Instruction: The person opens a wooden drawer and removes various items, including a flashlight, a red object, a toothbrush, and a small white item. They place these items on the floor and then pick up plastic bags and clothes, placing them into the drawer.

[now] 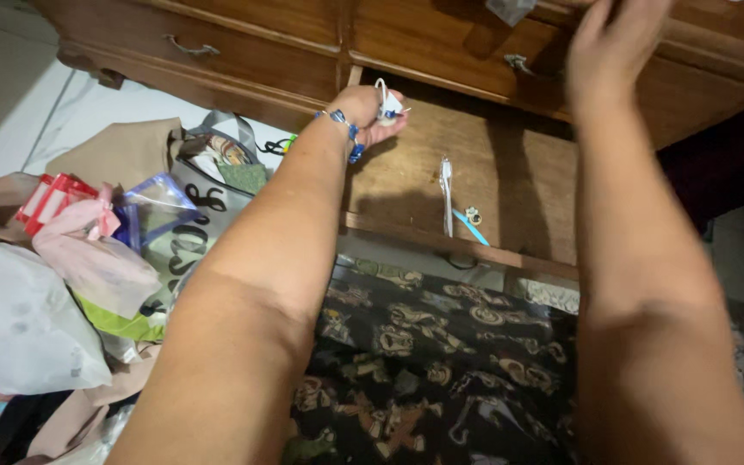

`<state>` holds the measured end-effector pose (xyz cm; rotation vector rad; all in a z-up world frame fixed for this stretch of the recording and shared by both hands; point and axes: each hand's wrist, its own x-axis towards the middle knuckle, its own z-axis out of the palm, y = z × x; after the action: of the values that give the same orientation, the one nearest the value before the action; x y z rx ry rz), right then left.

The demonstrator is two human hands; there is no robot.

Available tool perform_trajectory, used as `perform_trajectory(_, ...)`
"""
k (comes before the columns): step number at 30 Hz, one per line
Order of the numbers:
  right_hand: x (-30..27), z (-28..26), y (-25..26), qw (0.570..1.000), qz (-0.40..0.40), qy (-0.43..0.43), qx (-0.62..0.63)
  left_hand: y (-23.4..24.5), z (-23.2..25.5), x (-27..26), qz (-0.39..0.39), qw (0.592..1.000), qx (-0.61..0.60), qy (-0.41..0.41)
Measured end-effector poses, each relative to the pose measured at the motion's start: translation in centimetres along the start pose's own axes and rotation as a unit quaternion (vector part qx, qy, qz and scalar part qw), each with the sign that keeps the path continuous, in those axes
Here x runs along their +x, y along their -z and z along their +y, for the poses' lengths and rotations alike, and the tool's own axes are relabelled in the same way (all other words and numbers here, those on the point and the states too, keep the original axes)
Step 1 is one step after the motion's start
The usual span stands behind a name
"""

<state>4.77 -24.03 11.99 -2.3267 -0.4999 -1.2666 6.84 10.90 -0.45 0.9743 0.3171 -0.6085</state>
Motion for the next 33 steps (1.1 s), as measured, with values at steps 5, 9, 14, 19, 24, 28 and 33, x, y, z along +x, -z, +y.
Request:
perform_trajectory(5,-11.9,-5.5,-2.2,0.966,-0.236,-0.108,0.008,0.5,-0.3,0.3,0.034,0.994,0.098,0.021)
perform_trajectory(9,-17.8,-7.1,-6.1,0.742,-0.585,-0.327,-0.036,-0.4,-0.4,-0.4,0.063,0.986,0.146,0.047)
perform_trajectory(14,-22.1,-7.3,-8.3,0.768,-0.589,-0.243,-0.066,-1.8,-0.9,-0.5,0.059,0.982,0.167,0.061)
perform_trajectory(19,-20.3,-6.3,-8.2,0.711,-0.546,-0.428,0.115,-1.5,-1.3,0.3,0.057,0.98,0.178,0.064)
perform_trajectory(24,-13.1,-7.6,-2.9,0.61,-0.627,-0.371,0.313,-1.2,-1.0,0.6,0.089,0.982,0.153,0.065)
perform_trajectory(28,-5.9,-9.6,2.5,0.661,-0.574,-0.361,0.322,-1.7,-0.3,0.1,0.101,0.985,0.117,0.073)
perform_trajectory(33,1.7,-9.6,4.3,0.794,-0.173,-0.402,0.421,-1.8,0.3,-0.7,0.091,0.986,0.119,0.079)
